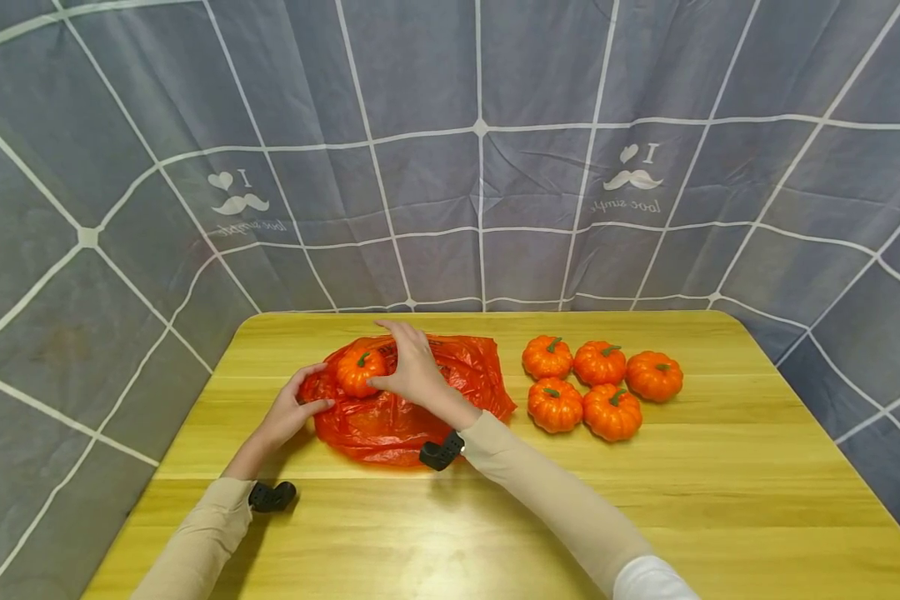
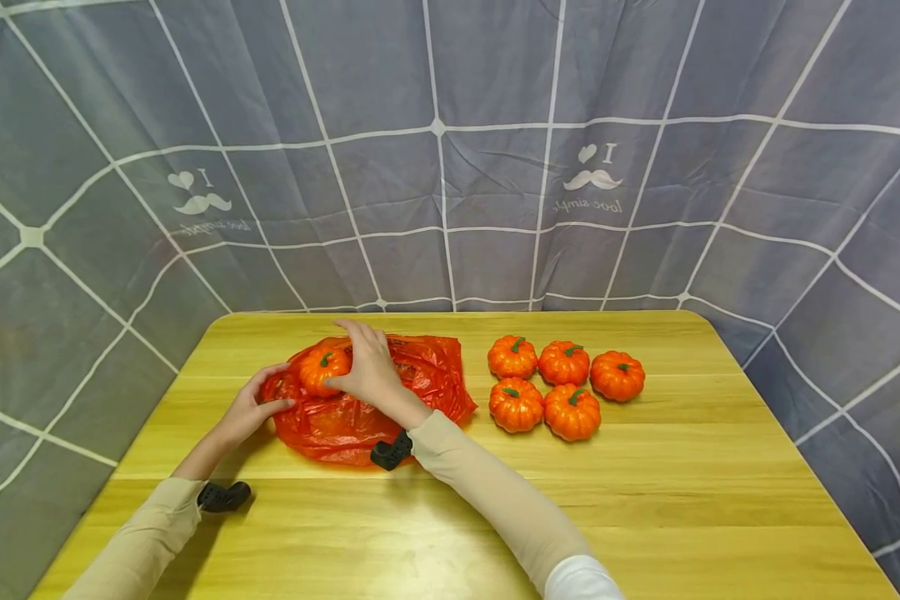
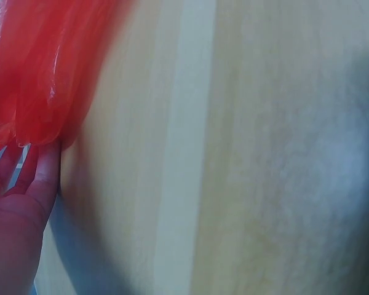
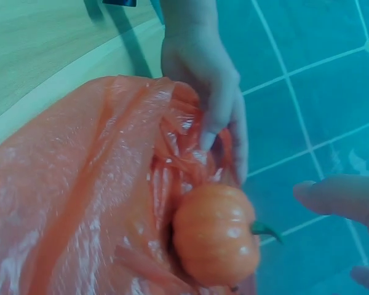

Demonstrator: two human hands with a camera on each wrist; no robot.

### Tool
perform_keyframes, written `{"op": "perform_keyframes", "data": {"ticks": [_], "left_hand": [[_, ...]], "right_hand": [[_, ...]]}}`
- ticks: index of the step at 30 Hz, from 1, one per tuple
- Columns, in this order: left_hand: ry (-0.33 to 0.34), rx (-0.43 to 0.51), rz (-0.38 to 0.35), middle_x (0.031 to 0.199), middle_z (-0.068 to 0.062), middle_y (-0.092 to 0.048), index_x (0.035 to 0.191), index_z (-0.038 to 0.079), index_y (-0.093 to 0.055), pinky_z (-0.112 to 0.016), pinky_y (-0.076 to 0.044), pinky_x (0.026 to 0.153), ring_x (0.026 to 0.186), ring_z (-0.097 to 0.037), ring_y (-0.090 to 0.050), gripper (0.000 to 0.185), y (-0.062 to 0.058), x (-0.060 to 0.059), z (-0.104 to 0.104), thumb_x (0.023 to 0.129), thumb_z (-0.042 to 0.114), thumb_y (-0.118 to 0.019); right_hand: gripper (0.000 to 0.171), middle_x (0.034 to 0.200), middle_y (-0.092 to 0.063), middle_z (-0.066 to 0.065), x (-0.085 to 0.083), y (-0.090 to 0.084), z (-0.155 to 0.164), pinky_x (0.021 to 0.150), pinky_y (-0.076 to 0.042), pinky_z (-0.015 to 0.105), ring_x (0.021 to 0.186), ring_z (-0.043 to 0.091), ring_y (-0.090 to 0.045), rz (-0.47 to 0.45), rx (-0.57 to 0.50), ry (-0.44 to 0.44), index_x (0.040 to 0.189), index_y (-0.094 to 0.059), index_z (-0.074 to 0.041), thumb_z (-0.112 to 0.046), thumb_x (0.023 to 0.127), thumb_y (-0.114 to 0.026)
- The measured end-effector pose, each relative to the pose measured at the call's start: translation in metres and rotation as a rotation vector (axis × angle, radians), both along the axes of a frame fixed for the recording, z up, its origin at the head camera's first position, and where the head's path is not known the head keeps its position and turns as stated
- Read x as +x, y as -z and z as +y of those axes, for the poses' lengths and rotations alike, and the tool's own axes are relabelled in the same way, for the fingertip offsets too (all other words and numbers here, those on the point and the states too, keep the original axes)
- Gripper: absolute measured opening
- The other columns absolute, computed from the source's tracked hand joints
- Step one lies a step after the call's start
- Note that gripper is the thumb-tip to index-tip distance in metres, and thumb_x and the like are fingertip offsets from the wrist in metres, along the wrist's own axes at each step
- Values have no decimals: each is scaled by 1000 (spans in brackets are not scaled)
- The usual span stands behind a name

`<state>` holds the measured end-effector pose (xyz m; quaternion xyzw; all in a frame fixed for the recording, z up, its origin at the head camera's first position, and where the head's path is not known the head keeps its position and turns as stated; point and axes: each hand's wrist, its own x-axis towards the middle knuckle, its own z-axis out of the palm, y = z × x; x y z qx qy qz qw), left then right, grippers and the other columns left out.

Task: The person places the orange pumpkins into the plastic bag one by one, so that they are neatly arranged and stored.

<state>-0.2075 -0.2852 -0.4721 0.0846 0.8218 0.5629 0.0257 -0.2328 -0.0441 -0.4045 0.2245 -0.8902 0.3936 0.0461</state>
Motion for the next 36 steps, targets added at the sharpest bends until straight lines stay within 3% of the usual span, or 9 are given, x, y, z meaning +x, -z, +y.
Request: {"op": "perform_keyframes", "data": {"ticks": [13, 25, 36], "left_hand": [[-9, -17, 9, 145, -27, -36, 142, -4, -33, -1, -34, 89, 129, -38, -38, 62, 0, 1, 1, 88, 1, -62], [-7, -23, 0, 149, -28, -29, 145, -4, -29, 0, -31, 89, 134, -42, -33, 65, -1, 4, 3, 89, 2, -61], [-19, -29, -3, 149, -28, -30, 144, -4, -29, 0, -31, 88, 134, -40, -33, 64, -1, 3, 4, 89, 2, -61]], "right_hand": [[84, 146, -42, 8, 21, -17, 39, 107, -37, 51, 136, 31, -33, 67, -96, 1, 144, -39, -17, -16, 72, -83], [82, 144, -47, 4, 45, -25, 82, 106, -36, 50, 131, 28, -39, 201, -91, 26, 141, -44, -17, -14, 70, -85], [79, 138, -51, 9, 58, -24, 131, 103, -39, 52, 126, 30, -42, 359, -103, 74, 137, -47, -13, -9, 68, -85]]}}
